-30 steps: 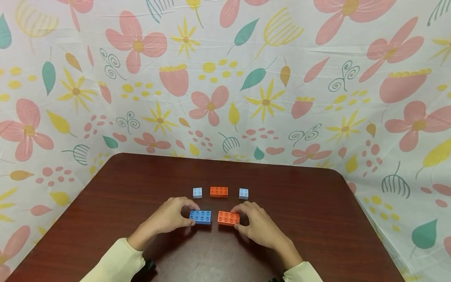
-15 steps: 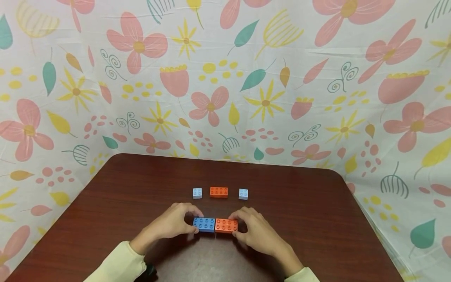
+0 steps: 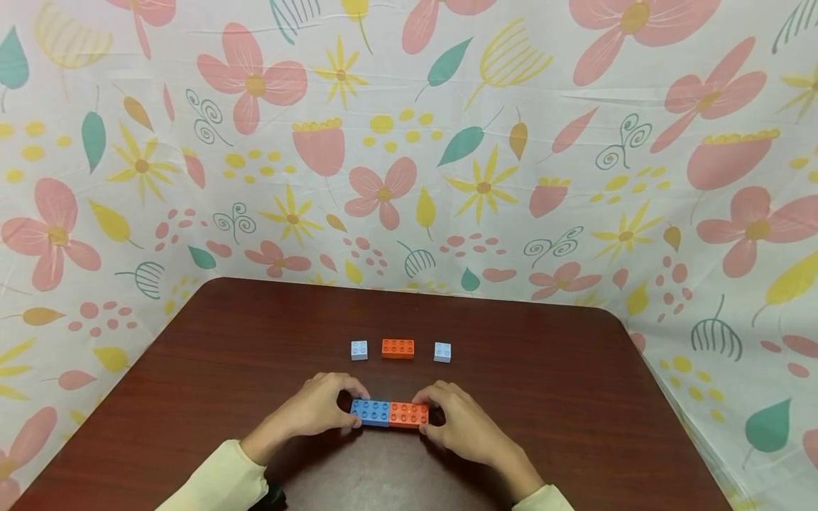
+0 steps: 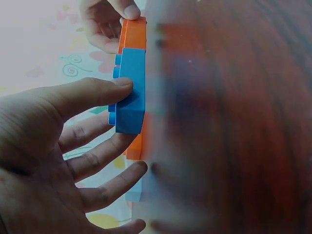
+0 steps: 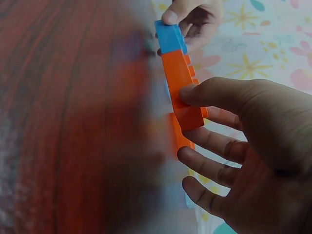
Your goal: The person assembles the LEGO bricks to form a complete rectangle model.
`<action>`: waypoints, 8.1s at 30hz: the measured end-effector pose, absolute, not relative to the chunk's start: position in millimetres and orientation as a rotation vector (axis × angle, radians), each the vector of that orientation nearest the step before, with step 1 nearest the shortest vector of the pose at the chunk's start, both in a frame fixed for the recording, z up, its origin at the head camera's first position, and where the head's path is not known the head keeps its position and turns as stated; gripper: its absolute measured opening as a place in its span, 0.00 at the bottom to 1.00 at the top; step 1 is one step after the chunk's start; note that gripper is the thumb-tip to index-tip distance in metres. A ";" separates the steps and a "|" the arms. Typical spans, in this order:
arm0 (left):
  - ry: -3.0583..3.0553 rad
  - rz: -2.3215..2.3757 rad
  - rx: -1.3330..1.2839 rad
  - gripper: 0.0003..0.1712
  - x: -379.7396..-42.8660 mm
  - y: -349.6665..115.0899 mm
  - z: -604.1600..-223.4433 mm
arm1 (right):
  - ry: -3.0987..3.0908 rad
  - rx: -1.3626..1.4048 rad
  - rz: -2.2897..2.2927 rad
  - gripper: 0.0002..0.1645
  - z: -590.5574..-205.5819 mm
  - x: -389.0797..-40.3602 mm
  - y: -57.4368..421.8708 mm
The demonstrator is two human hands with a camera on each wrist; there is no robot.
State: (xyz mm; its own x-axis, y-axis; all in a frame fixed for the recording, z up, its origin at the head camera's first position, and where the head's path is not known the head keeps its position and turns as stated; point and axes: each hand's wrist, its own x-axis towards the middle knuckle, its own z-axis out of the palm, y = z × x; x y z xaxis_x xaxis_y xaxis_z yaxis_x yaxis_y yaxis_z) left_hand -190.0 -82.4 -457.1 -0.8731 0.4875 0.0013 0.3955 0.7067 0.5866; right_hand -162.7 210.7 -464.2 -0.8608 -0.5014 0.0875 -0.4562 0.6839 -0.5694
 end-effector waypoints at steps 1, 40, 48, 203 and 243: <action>2.763 0.886 0.719 0.18 -190.2 -82.3 -458.7 | 2.805 -0.801 -0.927 0.18 -465.5 -162.8 211.0; 2.789 0.887 0.746 0.18 -189.3 -84.0 -470.5 | 2.793 -0.779 -0.852 0.19 -474.0 -168.2 210.6; 2.776 0.882 0.714 0.18 -190.8 -83.6 -471.8 | 2.694 -0.849 -0.856 0.24 -460.7 -180.3 211.7; 2.738 0.929 0.725 0.20 -190.7 -84.8 -470.4 | 2.581 -0.878 -1.052 0.17 -452.5 -185.0 175.9; 2.687 1.172 0.820 0.14 -190.3 -73.5 -467.9 | 2.606 -0.920 -1.020 0.17 -452.4 -183.2 178.7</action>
